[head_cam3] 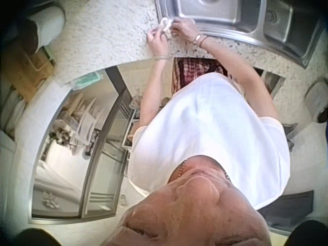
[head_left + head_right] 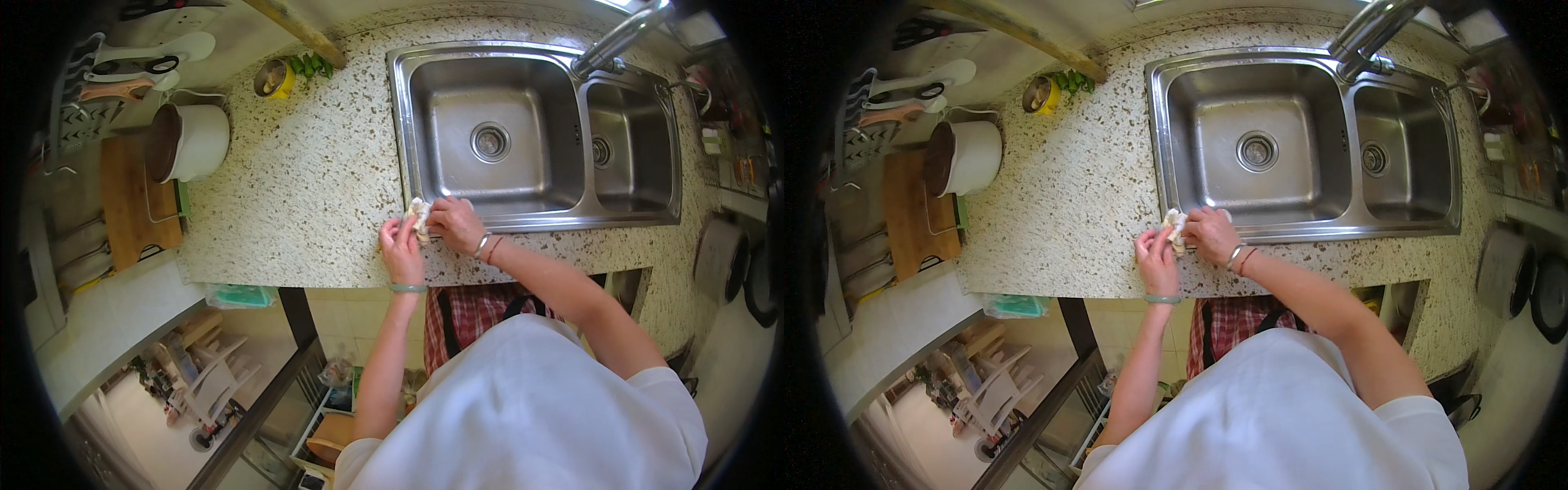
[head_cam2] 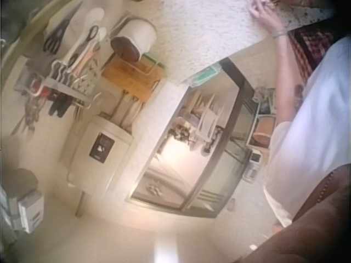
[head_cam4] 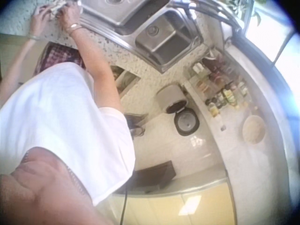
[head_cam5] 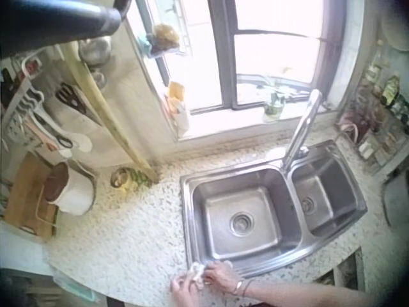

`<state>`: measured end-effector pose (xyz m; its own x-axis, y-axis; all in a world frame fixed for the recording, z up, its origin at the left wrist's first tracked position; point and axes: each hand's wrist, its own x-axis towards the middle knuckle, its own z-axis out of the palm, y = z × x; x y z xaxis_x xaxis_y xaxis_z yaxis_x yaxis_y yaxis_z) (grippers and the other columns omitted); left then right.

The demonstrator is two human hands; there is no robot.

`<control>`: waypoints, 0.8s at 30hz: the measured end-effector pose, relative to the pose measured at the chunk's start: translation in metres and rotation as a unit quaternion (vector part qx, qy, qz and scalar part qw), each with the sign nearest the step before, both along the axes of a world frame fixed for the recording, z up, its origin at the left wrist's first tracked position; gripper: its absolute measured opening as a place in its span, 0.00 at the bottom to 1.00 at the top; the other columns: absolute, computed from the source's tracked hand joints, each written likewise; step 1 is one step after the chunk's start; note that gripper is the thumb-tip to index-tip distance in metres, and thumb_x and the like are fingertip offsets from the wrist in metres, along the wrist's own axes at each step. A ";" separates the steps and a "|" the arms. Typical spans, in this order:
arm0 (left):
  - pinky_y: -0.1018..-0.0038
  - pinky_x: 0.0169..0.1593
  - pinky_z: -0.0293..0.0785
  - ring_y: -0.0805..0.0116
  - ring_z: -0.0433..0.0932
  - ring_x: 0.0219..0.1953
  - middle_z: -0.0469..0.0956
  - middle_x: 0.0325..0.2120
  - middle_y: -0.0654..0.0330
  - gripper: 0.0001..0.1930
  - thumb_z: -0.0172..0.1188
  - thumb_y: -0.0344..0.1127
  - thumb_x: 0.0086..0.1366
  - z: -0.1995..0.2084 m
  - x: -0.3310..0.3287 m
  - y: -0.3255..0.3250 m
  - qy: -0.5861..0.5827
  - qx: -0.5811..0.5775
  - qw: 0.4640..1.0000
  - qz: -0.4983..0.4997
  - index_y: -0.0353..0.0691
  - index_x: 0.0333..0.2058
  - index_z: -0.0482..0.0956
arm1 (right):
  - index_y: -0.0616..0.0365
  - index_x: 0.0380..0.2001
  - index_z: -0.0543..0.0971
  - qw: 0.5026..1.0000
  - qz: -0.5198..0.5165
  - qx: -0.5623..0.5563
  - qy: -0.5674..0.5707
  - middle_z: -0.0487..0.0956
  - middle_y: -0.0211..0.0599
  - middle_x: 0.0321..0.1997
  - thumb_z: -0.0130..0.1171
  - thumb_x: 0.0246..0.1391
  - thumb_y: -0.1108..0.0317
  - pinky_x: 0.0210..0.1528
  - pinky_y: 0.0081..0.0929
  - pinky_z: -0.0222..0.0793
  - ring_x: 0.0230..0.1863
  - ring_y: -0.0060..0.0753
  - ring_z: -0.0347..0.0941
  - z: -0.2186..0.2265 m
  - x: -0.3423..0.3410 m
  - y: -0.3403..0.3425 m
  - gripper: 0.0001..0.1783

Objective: The person organizes kitchen items by moving a yellow basket and stacking plastic strainers on a counter. They then wash a cloth in the sink and proceed to wipe down the kitchen countertop, the wall tiles, the stovetop, and the sink basin with the damp cloth.

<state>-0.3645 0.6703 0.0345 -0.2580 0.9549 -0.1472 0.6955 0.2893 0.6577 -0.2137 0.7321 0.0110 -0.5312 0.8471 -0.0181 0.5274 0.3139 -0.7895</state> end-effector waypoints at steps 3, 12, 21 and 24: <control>0.67 0.54 0.72 0.58 0.70 0.51 0.65 0.51 0.53 0.17 0.56 0.29 0.63 0.007 -0.008 0.033 -0.020 0.061 0.997 0.049 0.41 0.52 0.75 | 0.53 0.28 0.79 0.994 -0.102 -0.014 0.033 0.72 0.35 0.32 0.62 0.46 0.67 0.38 0.40 0.65 0.36 0.44 0.70 -0.013 -0.023 0.005 0.05; 0.74 0.47 0.76 0.66 0.75 0.44 0.71 0.50 0.56 0.15 0.56 0.29 0.63 0.022 0.036 0.075 -0.176 0.041 0.981 0.067 0.41 0.50 0.75 | 0.62 0.36 0.81 0.857 -0.219 -0.397 0.243 0.81 0.40 0.27 0.63 0.51 0.61 0.31 0.27 0.71 0.24 0.26 0.75 0.026 0.025 0.116 0.15; 0.69 0.48 0.74 0.66 0.74 0.45 0.73 0.46 0.60 0.26 0.53 0.49 0.68 0.023 0.101 0.081 -0.605 -0.170 0.760 0.167 0.43 0.59 0.63 | 0.63 0.36 0.77 0.945 -0.197 -0.189 0.180 0.75 0.28 0.28 0.54 0.61 0.62 0.33 0.20 0.66 0.30 0.17 0.67 0.037 0.095 0.080 0.13; 0.68 0.46 0.74 0.66 0.74 0.45 0.72 0.46 0.59 0.26 0.59 0.42 0.65 0.031 0.095 0.083 -0.709 -0.158 0.669 0.161 0.43 0.59 0.63 | 0.61 0.38 0.76 0.954 -0.180 -0.162 0.179 0.73 0.21 0.30 0.52 0.63 0.62 0.34 0.14 0.64 0.32 0.12 0.65 0.065 0.091 0.067 0.12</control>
